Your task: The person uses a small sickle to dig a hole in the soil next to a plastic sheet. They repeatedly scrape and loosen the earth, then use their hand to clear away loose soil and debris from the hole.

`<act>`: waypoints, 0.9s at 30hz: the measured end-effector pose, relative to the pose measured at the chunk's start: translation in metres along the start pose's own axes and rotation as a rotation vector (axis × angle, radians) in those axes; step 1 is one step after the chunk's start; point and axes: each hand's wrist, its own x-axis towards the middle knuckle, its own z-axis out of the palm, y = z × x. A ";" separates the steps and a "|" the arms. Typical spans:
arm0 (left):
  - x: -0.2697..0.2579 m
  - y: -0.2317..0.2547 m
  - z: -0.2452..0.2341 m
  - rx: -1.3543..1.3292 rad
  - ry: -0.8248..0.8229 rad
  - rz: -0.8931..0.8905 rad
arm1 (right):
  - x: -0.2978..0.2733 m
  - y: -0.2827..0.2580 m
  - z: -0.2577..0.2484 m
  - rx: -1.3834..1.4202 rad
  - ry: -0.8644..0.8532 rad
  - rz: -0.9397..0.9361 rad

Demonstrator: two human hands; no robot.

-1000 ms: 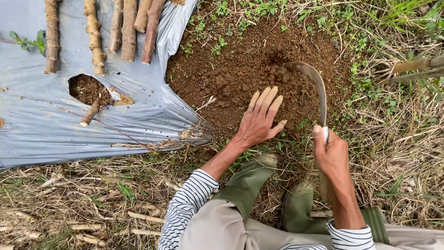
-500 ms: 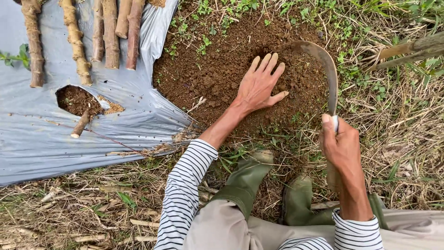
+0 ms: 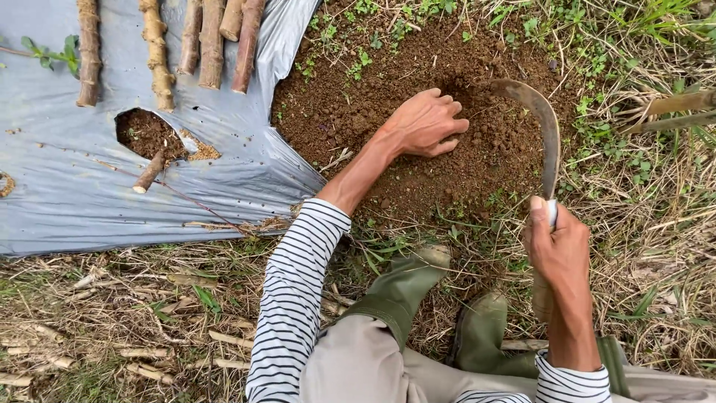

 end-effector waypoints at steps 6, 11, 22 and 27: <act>-0.066 0.008 -0.046 0.299 0.047 0.032 | 0.002 -0.003 0.006 -0.040 0.003 -0.009; -0.106 0.019 -0.065 0.429 0.350 -0.240 | 0.000 0.003 0.018 -0.176 -0.061 -0.105; -0.100 0.052 -0.052 0.279 0.458 -0.586 | 0.013 -0.017 0.044 -0.158 -0.123 -0.058; -0.087 0.076 -0.023 0.301 0.377 -0.483 | -0.045 -0.079 -0.003 -0.429 -0.083 -0.071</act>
